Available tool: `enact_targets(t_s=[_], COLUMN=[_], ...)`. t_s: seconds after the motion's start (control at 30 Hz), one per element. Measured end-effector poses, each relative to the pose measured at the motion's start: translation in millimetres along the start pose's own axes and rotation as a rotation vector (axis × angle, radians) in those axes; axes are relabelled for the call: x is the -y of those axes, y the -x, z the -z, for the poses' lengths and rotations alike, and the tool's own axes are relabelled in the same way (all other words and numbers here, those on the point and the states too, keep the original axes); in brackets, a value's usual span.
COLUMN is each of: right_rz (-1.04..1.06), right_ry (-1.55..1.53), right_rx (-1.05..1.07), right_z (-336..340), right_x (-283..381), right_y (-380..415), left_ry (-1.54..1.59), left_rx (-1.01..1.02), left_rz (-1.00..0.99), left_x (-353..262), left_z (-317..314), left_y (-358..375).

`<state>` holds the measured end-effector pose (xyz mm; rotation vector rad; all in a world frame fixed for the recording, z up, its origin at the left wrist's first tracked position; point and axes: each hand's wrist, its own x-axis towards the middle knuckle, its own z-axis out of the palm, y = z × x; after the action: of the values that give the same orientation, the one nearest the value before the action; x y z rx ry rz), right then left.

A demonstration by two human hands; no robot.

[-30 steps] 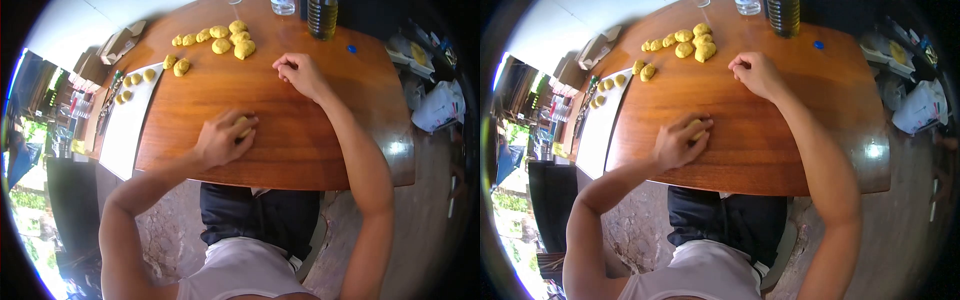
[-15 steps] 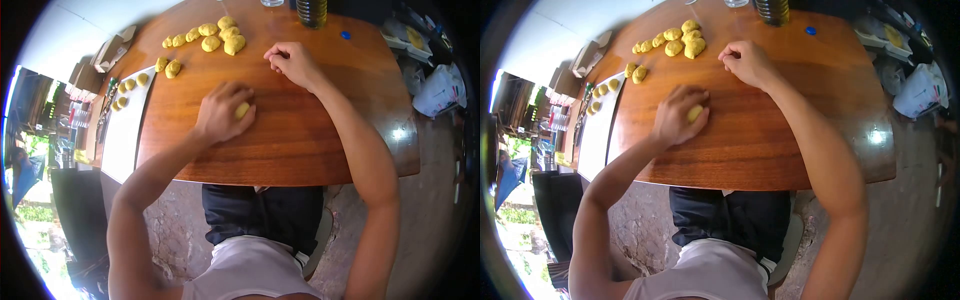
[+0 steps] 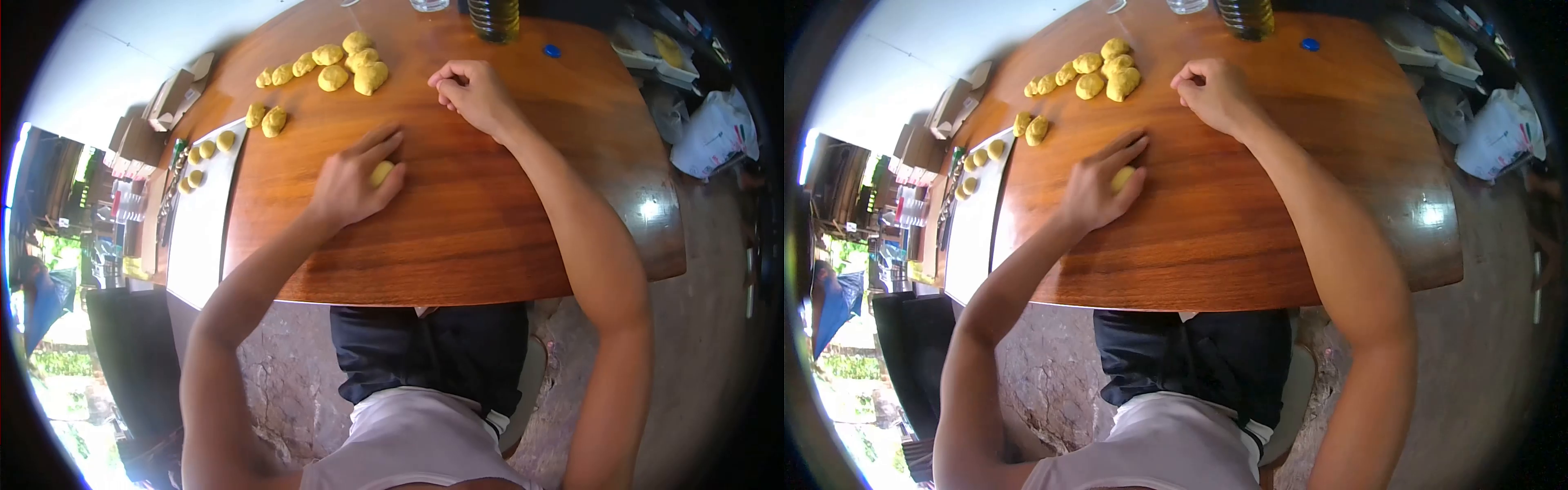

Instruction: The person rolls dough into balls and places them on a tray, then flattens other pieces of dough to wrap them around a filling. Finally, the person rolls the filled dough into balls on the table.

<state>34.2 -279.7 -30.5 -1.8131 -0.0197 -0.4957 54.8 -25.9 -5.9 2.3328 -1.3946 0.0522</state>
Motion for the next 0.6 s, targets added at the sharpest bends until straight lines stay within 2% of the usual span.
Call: enact_targets(t_s=[0.07, 0.1, 0.17, 0.3, 0.37, 0.4, 0.47, 0.5, 0.57, 0.6], right_rz=[0.027, 0.020, 0.015, -0.047, -0.022, -0.020, -0.006, -0.003, -0.034, -0.038], right_ry=[0.045, 0.046, 0.054, -0.038, -0.024, -0.029, 0.096, 0.099, 0.035, 0.039], right_rx=[-0.041, -0.046, -0.054, -0.075, -0.045, -0.043, -0.047, -0.053, -0.048, -0.059], right_z=[0.5, 2.9, 4.4, 9.9, 6.3, 3.9, 0.9, 0.9, 4.4, 6.0], right_x=[-2.5, -2.8, -1.5, 5.3, 2.7, 1.6, 2.8, 3.4, 5.1, 7.5], right_y=[-2.0, -0.8, 2.6, 4.9, 3.6, 3.1, -0.7, -0.1, 4.5, 7.2], left_ry=[0.060, 0.060, 0.122, 0.040, 0.043, 0.038, -0.116, -0.117, -0.010, -0.006], left_rx=[-0.155, -0.159, -0.079, -0.007, -0.022, -0.021, 0.037, 0.036, -0.141, -0.136], left_rz=[-0.099, -0.109, -0.295, -0.339, -0.181, -0.178, 0.131, 0.124, -0.124, -0.134], left_x=[-7.6, -14.9, -33.2, -33.7, -10.5, -12.7, -20.8, -23.8, -29.1, -33.3], left_z=[-23.4, -26.7, -28.8, -3.3, -2.8, -2.1, -4.5, -12.6, -29.5, -29.7], left_y=[-28.8, -32.2, -25.9, 22.8, 37.4, 28.2, -12.5, -24.5, -43.7, -38.9])
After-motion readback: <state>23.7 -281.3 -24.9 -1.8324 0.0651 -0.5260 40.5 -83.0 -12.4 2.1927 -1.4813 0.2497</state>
